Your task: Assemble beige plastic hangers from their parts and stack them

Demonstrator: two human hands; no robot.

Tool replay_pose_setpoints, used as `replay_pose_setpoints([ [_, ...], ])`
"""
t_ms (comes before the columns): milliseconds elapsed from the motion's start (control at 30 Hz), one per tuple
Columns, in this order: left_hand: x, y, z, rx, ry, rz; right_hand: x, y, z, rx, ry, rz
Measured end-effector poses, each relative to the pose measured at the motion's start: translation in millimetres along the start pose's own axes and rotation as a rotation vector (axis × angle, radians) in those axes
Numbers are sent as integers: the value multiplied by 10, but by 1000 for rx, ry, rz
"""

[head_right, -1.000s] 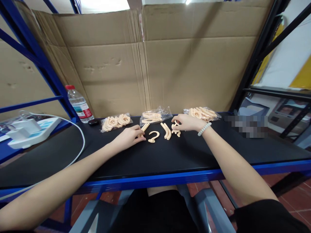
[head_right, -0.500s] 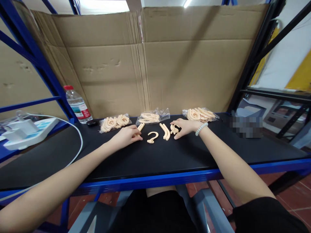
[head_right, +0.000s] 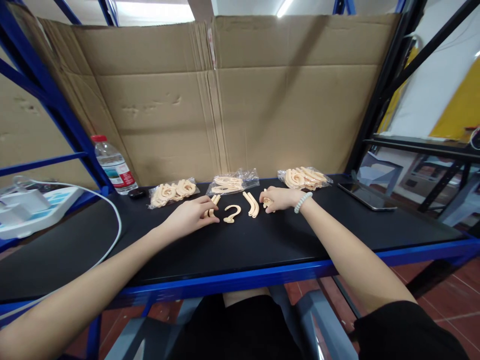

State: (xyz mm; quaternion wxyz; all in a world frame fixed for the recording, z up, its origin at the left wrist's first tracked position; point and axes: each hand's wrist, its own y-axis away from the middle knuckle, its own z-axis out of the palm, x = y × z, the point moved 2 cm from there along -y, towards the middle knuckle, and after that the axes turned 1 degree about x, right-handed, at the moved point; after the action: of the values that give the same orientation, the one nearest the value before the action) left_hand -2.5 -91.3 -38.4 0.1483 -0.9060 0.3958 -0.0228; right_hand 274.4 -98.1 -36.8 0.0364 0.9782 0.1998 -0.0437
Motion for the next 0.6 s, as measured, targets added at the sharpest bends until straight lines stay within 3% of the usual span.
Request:
replay_pose_setpoints([
  [233,-18,8,1,5,11,3,-40,47,-29,10,5,-31],
  [367,-32,11,-12,12,5,-9,290,174,-305,152,-154,-111],
  [433,-37,13,-27,21,3,-21,659,305,-471,366,-241,39],
  [500,-40,15,-45,32,1,-33,1117,519,-546,567,-203,384],
  [533,-41,15,-54,39,0,-39,1351,654,-531,604,-139,591],
  [600,-41,13,-66,51,-3,-49,1769,931,-420,596,-93,781],
])
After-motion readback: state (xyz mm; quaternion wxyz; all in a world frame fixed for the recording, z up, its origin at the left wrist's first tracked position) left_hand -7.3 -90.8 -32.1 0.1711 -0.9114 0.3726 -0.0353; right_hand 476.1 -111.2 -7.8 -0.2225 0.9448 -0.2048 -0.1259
